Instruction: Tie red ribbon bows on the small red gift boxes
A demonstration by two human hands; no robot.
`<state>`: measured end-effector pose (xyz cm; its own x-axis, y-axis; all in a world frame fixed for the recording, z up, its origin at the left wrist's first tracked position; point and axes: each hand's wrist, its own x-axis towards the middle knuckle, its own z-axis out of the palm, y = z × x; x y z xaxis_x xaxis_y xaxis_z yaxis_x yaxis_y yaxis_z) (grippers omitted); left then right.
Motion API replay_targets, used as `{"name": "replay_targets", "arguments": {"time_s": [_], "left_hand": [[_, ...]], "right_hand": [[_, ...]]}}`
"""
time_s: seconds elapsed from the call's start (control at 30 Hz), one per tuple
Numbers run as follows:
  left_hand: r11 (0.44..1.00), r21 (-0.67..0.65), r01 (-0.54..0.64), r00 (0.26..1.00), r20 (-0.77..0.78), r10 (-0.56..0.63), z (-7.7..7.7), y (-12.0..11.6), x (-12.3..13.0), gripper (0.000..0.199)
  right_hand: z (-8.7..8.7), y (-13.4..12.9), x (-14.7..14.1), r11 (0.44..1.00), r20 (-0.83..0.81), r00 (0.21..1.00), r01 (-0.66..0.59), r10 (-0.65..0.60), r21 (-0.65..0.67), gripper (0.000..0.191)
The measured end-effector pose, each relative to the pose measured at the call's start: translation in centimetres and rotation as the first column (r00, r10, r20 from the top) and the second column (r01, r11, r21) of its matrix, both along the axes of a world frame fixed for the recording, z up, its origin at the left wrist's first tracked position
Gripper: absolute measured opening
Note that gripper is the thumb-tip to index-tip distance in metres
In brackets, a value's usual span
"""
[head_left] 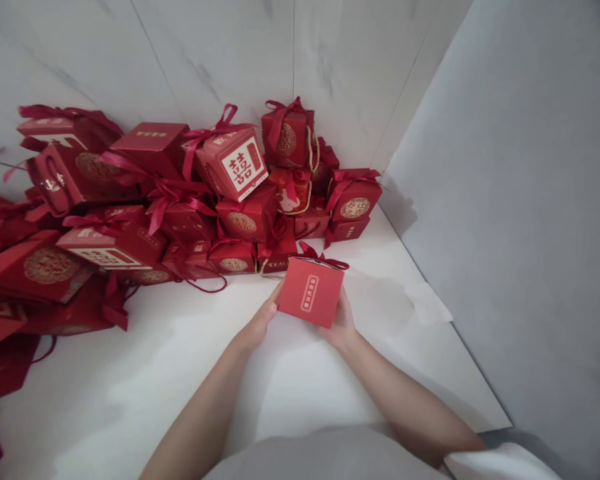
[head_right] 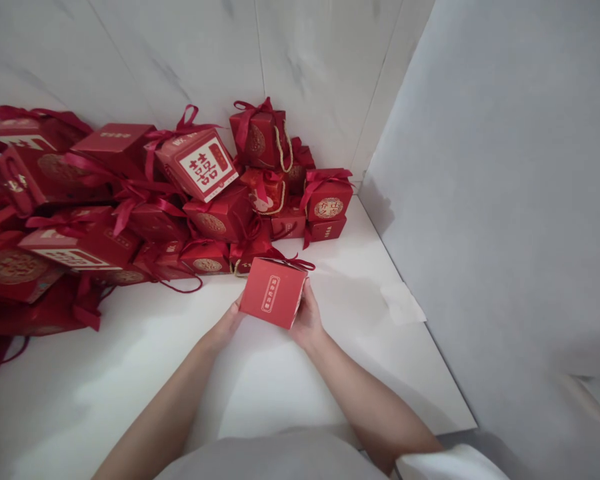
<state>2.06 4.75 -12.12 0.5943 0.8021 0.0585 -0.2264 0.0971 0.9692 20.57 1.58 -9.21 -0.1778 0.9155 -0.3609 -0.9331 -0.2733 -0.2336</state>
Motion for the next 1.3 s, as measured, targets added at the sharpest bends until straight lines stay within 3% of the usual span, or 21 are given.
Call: {"name": "replay_targets", "arguments": {"time_s": [0.27, 0.57, 1.3], "left_hand": [[1.0, 0.006, 0.001, 1.0, 0.008, -0.001, 1.6, 0.0, 0.5, 0.065], [1.0, -0.031, 0.002, 1.0, 0.02, -0.001, 0.7, 0.3, 0.3, 0.065], [0.996, -0.084, -0.008, 0.998, 0.061, 0.013, 0.9, 0.2, 0.5, 0.067]], "right_hand": [[-0.4, 0.1, 0.1, 1.0, -0.005, 1.0, 0.009, -0.009, -0.021, 0.032], [0.4, 0.1, -0.1, 0.999, -0.02, 1.0, 0.01, -0.01, -0.031, 0.033], [0.4, 0.3, -0.1, 1.0, -0.003, 1.0, 0.011, -0.011, 0.007, 0.031]]}}
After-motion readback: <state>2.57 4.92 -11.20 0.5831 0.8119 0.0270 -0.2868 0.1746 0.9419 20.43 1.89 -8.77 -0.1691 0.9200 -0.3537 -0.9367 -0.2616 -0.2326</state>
